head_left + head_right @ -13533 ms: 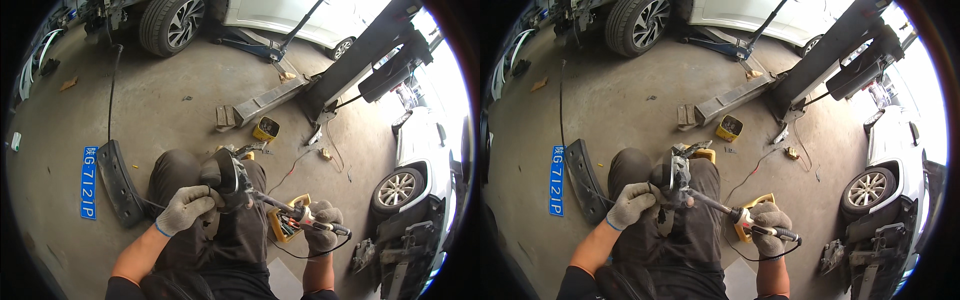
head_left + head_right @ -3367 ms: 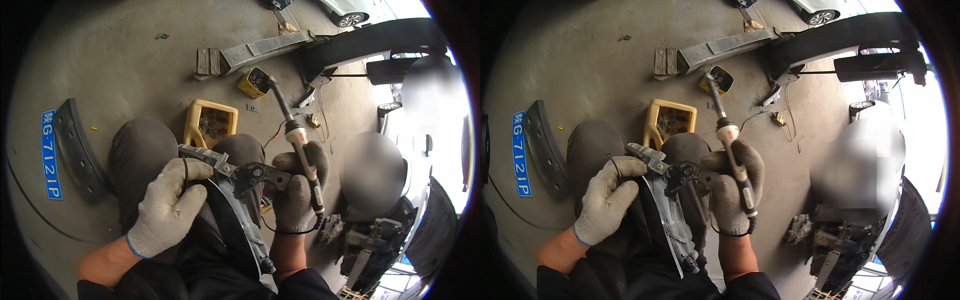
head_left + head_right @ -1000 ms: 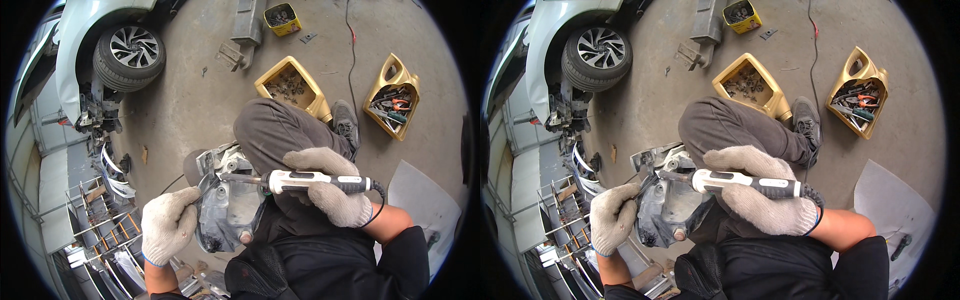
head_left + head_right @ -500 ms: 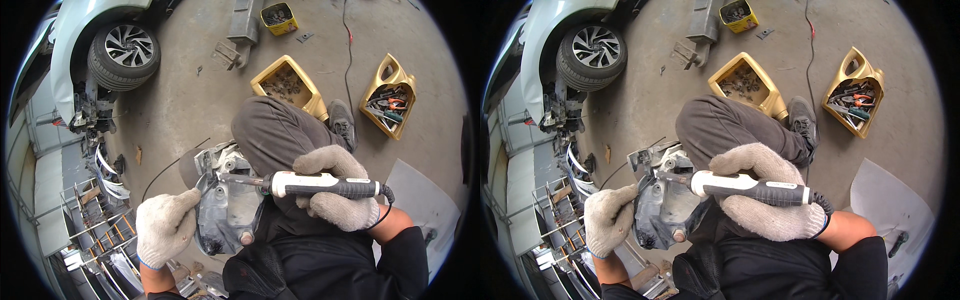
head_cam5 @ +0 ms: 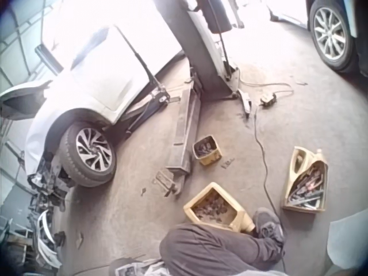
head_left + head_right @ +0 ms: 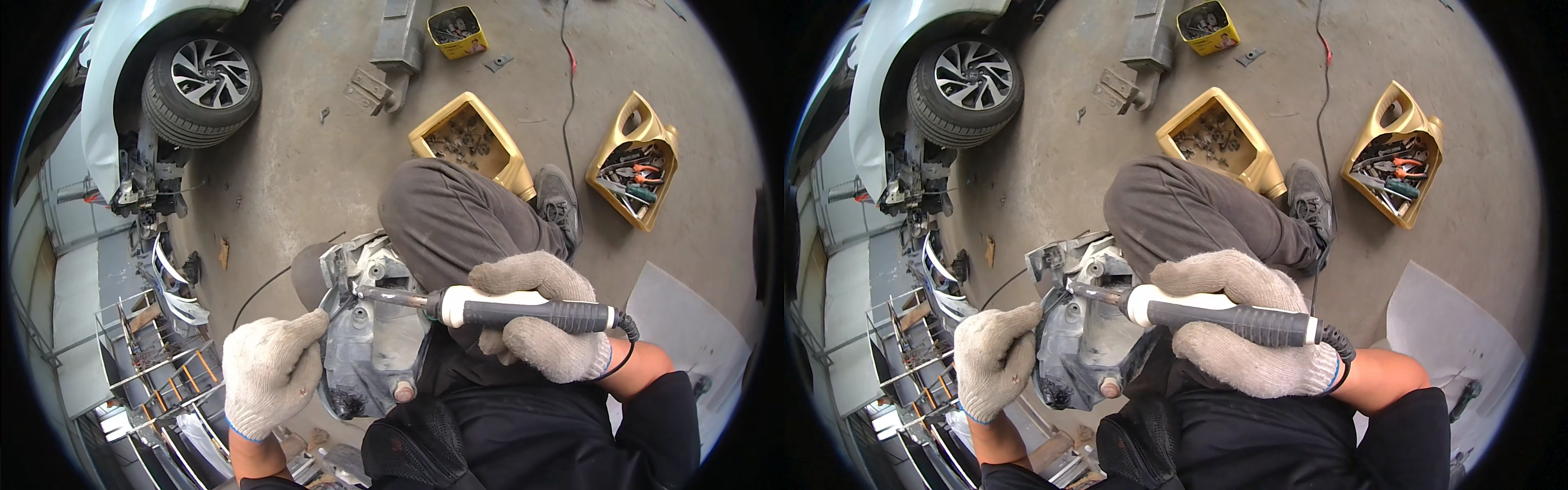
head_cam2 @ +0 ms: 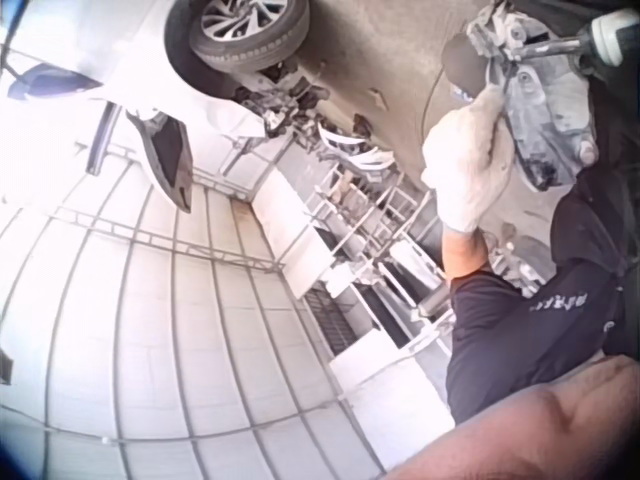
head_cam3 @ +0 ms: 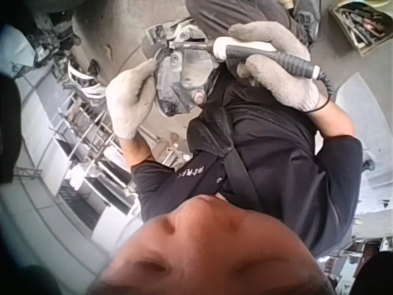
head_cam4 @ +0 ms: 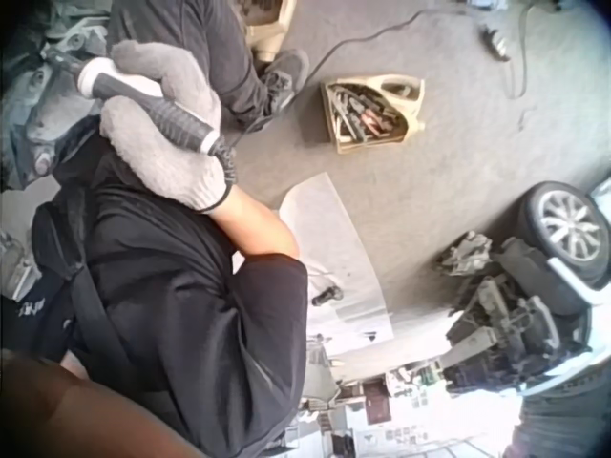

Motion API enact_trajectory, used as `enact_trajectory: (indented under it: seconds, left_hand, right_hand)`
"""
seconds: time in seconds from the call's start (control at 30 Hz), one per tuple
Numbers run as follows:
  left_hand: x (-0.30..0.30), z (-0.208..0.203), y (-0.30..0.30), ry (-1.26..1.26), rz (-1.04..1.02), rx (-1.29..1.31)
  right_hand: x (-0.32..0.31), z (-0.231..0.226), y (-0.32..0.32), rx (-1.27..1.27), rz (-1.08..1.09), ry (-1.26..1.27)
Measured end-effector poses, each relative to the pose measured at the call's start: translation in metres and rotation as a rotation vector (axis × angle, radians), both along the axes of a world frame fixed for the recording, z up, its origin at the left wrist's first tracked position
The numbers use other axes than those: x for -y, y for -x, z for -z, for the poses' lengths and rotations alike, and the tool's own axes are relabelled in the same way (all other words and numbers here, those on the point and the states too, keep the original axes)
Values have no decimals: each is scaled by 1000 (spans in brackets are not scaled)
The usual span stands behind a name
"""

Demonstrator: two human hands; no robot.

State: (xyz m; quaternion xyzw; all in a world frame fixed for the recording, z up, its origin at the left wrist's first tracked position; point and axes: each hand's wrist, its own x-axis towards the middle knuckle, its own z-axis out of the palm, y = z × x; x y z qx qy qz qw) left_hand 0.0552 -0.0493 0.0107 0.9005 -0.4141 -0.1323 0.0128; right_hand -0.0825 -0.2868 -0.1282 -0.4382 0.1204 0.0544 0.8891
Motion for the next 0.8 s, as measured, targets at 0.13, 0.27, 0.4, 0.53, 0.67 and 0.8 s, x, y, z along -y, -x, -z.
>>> enact_trajectory:
  seconds: [0.13,0.27,0.4,0.53,0.67,0.8]
  left_hand:
    - [-1,2,2,22,-39,-7]
    - [-3,1,3,37,-51,-3]
    - [-6,4,4,55,-85,3]
    - [-4,4,2,57,-113,-8]
    - [-5,4,5,60,-177,-34]
    - [-5,5,6,80,-184,-39]
  right_hand:
    - [-1,-3,3,-29,18,11]
    - [-3,0,4,23,32,-108]
    - [-5,-3,3,0,25,-73]
    - [-4,-1,4,14,2,-66]
    - [-6,3,6,-84,-5,-152]
    - [-9,14,8,-69,19,-229]
